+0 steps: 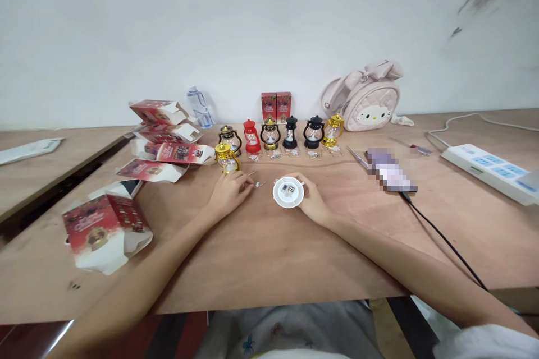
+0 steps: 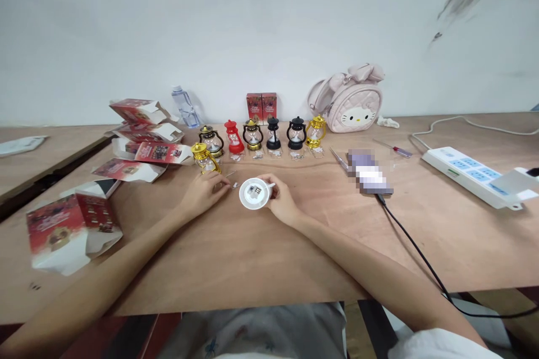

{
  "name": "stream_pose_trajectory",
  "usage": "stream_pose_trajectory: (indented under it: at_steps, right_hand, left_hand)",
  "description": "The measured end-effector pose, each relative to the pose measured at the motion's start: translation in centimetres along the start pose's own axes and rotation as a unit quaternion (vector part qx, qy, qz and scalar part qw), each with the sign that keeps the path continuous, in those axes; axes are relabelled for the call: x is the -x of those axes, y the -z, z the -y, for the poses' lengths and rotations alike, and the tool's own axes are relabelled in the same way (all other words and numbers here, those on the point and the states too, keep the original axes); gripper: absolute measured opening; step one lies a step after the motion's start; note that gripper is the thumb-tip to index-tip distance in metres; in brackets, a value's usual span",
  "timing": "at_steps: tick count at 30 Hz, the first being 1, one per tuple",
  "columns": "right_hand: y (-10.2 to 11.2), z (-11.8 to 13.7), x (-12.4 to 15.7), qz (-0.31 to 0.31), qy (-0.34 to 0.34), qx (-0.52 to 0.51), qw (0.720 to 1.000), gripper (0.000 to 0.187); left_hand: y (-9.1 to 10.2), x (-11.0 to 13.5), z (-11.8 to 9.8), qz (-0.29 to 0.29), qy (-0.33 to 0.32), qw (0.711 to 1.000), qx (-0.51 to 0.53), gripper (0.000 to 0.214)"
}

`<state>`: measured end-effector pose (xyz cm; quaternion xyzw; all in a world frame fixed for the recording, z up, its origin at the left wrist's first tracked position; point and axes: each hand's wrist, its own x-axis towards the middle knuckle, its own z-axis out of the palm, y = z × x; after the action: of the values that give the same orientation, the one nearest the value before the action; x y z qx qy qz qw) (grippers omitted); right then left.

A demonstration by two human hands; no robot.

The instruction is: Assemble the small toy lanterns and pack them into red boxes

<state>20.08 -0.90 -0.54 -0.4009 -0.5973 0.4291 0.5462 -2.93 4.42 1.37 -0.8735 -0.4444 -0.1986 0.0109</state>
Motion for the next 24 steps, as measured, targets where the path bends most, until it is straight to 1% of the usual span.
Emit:
stream_pose_trajectory:
  at_steps: [1, 3, 5, 6, 8, 9, 10, 11, 12, 13, 15, 16, 17, 18, 20, 22, 24]
  right_hand:
    - [0.1, -0.2, -0.1, -0.021, -0.004, -0.010, 1.000, 0.038]
    - [0.4, -0.9, -0.4, -0.079, -0.022, -0.047, 0.996, 0.047]
    - [1.1, -1.6, -1.0, -0.137, -0.043, -0.092, 0.985, 0.052]
    - [1.5, -1.8, -1.4, -0.162, -0.048, -0.110, 0.980, 0.052]
    - [2.6, -2.2, -2.2, -0.211, -0.044, -0.136, 0.967, 0.053]
    - [3.2, -2.4, -2.6, -0.235, -0.038, -0.145, 0.960, 0.054]
    - [3.7, -2.4, -3.0, -0.254, -0.032, -0.151, 0.955, 0.056]
    - [4.2, -2.5, -3.2, -0.269, -0.027, -0.152, 0.951, 0.058]
    - [4.6, -2.6, -3.4, -0.276, -0.022, -0.146, 0.950, 0.058]
    - [4.9, -2.6, -3.5, -0.275, -0.017, -0.133, 0.952, 0.058]
    - [5.1, -2.7, -3.5, -0.260, -0.010, -0.096, 0.961, 0.055]
    - [5.0, -2.7, -3.4, -0.249, -0.009, -0.079, 0.965, 0.055]
    - [4.8, -2.7, -3.2, -0.236, -0.011, -0.067, 0.969, 0.055]
    - [4.5, -2.7, -2.9, -0.220, -0.015, -0.062, 0.973, 0.056]
    - [3.8, -2.4, -2.4, -0.179, -0.027, -0.063, 0.982, 0.057]
    - [3.2, -2.0, -1.9, -0.138, -0.036, -0.059, 0.988, 0.054]
    - [2.7, -1.7, -1.6, -0.114, -0.041, -0.052, 0.991, 0.052]
  left_hand:
    - [0.3, -0.1, 0.1, -0.027, 0.008, 0.999, 0.014, 0.021]
    - [1.1, -0.2, 0.7, -0.110, 0.047, 0.991, 0.052, 0.021]
    - [1.9, -0.1, 1.6, -0.194, 0.107, 0.971, 0.095, 0.021]
    - [2.1, -0.1, 2.1, -0.226, 0.136, 0.958, 0.113, 0.020]
    - [2.3, 0.2, 2.8, -0.262, 0.171, 0.941, 0.131, 0.020]
    - [2.2, 0.4, 3.0, -0.267, 0.170, 0.940, 0.126, 0.019]
    - [2.0, 0.5, 2.9, -0.265, 0.156, 0.945, 0.114, 0.019]
    - [1.6, 0.7, 2.6, -0.253, 0.128, 0.954, 0.098, 0.018]
    - [1.1, 0.8, 2.1, -0.231, 0.087, 0.966, 0.082, 0.018]
    - [0.5, 0.8, 1.4, -0.200, 0.037, 0.977, 0.068, 0.019]
    - [-0.8, 0.7, -0.5, -0.111, -0.072, 0.990, 0.052, 0.022]
    - [-1.4, 0.5, -1.4, -0.074, -0.106, 0.991, 0.040, 0.023]
    - [-2.0, 0.2, -2.3, -0.048, -0.126, 0.991, 0.026, 0.025]
    - [-2.5, -0.1, -3.0, -0.036, -0.128, 0.991, 0.013, 0.028]
    - [-3.3, -0.8, -4.0, -0.021, -0.113, 0.993, -0.016, 0.031]
    - [-3.8, -1.5, -4.3, -0.012, -0.092, 0.995, -0.039, 0.028]
    - [-3.9, -1.9, -4.4, -0.008, -0.080, 0.995, -0.055, 0.023]
